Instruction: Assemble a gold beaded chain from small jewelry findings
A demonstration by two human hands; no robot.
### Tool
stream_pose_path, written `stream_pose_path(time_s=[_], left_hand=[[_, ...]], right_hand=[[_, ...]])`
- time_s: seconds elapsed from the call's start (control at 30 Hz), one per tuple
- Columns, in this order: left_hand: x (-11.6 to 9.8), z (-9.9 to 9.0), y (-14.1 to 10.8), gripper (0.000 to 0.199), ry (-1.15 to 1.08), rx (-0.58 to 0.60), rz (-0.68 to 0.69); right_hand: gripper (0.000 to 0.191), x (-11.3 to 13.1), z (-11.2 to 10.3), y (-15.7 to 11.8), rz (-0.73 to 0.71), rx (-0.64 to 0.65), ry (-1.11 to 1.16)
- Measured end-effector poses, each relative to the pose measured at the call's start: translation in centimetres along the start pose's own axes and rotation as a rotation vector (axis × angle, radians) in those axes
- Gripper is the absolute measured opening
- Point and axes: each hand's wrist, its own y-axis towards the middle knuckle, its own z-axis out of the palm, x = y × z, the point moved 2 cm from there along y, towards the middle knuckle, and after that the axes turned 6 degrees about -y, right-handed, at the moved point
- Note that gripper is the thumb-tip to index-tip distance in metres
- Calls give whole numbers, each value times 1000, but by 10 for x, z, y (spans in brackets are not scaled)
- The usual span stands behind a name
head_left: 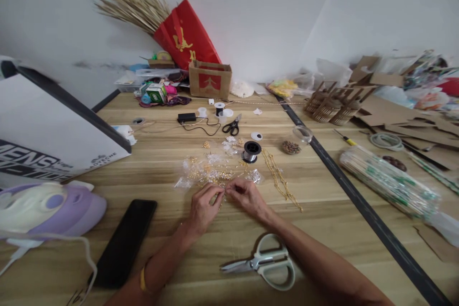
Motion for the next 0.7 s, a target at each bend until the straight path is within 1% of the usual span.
stream_pose_path(time_s=[0.13,0.27,0.37,0.53,0.7], left_hand=[[1,0,0,10,-6,-3,3],[2,0,1,9,-55,-3,-50],[2,-1,2,9,-83,22,-131],[4,0,2,9,-140,81,-289],[6,2,4,9,-229,153,-422]], right_hand=[[15,0,-2,1,-23,24,-47],[21,-3,-5,2,-38,92,-52],[26,-2,-7,3,-31,140,-21],[37,4,-10,3,47,225,92],[39,3,-13,4,73,270,159]])
